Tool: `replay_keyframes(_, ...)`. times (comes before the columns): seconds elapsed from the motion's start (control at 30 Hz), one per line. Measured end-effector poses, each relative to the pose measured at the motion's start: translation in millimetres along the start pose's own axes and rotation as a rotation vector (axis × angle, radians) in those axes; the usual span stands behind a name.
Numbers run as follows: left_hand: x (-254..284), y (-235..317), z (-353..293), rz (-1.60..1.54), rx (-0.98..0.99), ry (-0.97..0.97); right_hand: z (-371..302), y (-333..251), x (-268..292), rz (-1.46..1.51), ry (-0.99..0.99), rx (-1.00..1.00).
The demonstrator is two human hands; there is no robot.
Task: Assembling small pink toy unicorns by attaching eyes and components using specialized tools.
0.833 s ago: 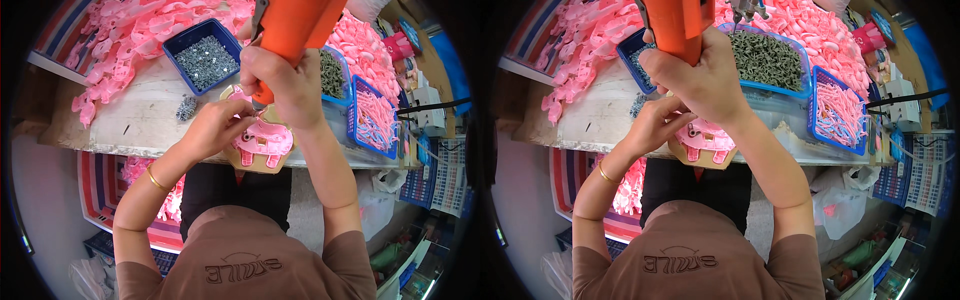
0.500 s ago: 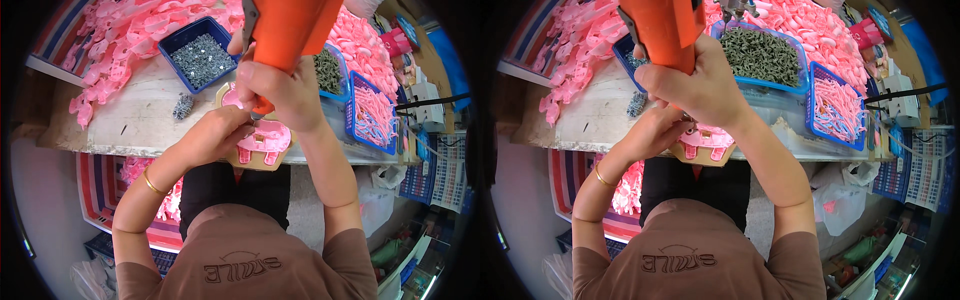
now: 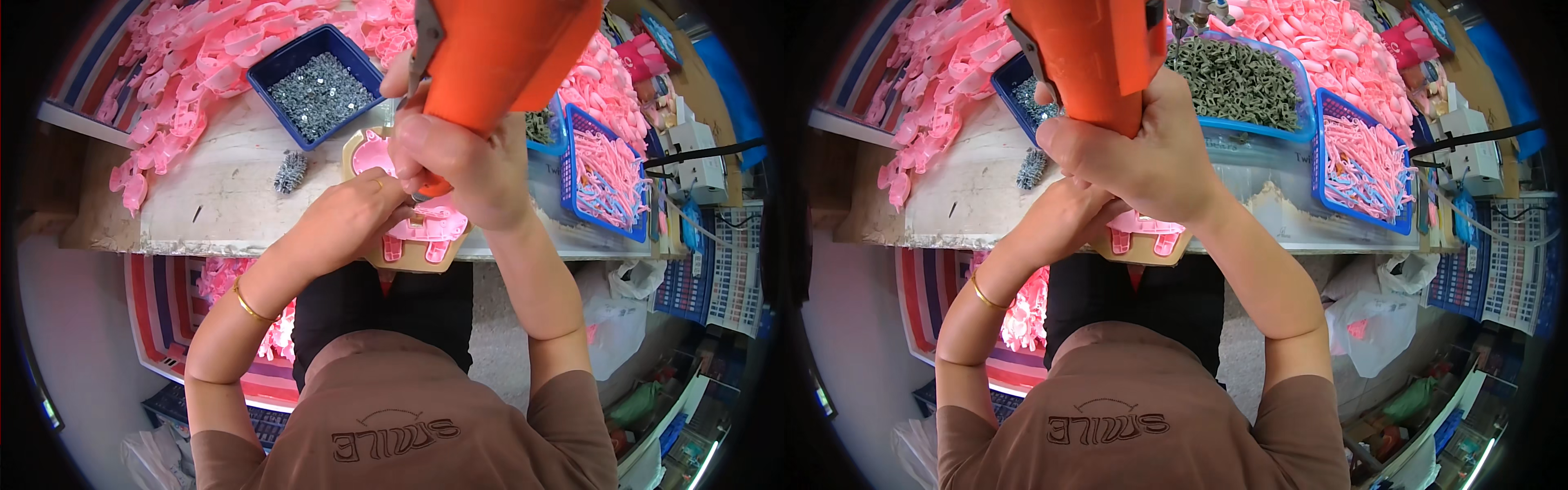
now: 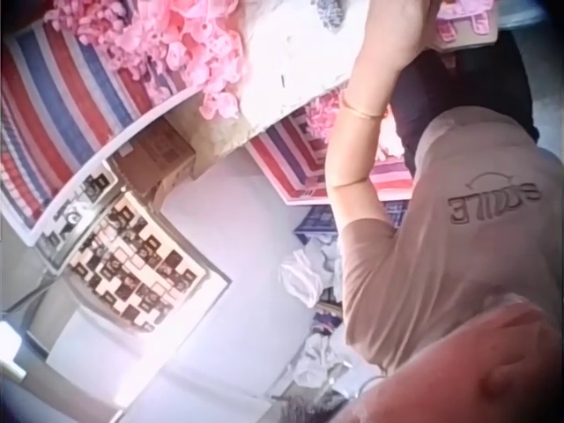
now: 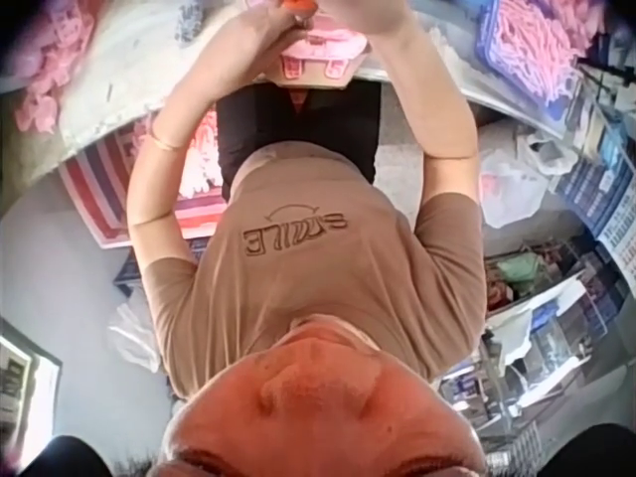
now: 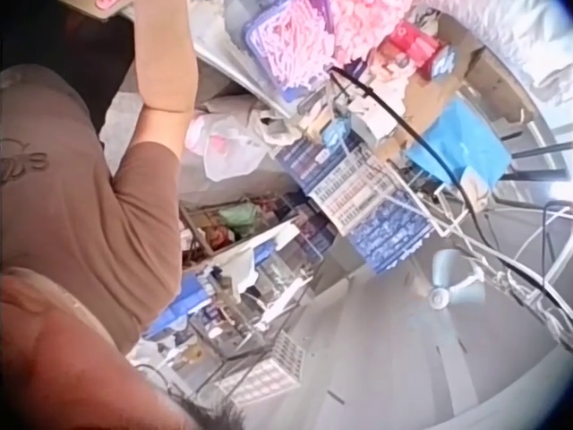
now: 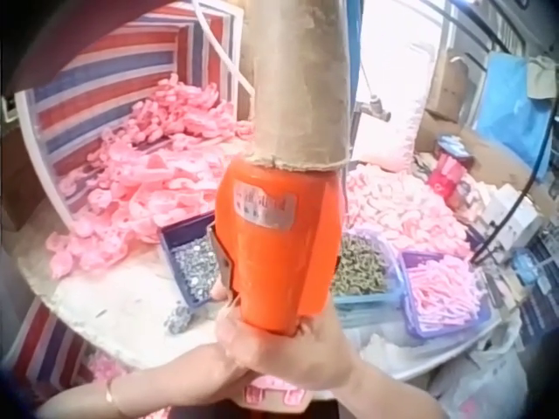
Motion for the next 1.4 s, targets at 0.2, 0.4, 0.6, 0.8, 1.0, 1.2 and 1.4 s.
replay_keyframes(0.2, 0, 3, -1, 0.007, 0.013, 0.028, 2, 2, 0, 0.056, -0.004, 0.012)
replay_keyframes(0.4, -1, 7, -2, 0.04, -0.017, -0.006, -3, 5, 1, 0.039, 0.017, -0.007)
replay_keyframes(0.6, -9, 9, -5, 0.05, 0.032, -0.059, -6, 5, 2, 0.067, 0.024, -0.033)
replay_keyframes(0.8, -3, 15, 2, 0.014, -0.065, 0.136, -21, 8, 19, -0.132, 0.075, 0.06)
replay_keyframes(1.0, -12, 25, -2, 0.138, -0.073, 0.126, -36, 11, 45, -0.154, 0.129, 0.041)
replay_keyframes(1.2, -23, 26, -4, 0.213, -0.081, 0.095, -37, 21, 52, -0.061, 0.167, 0.003)
replay_keyframes(1.4, -28, 27, -7, 0.215, -0.047, 0.084, -44, 30, 58, -0.164, 0.161, 0.133)
Point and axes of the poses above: each hand's wrist, its own z-axis towards the middle knuckle, its own x-axis out of the back of the hand, y = z × x, the point moved 4 cm from there along z, towards the middle knuckle, and after that the axes turned 14 degrees about z, right-handed, at the moved point
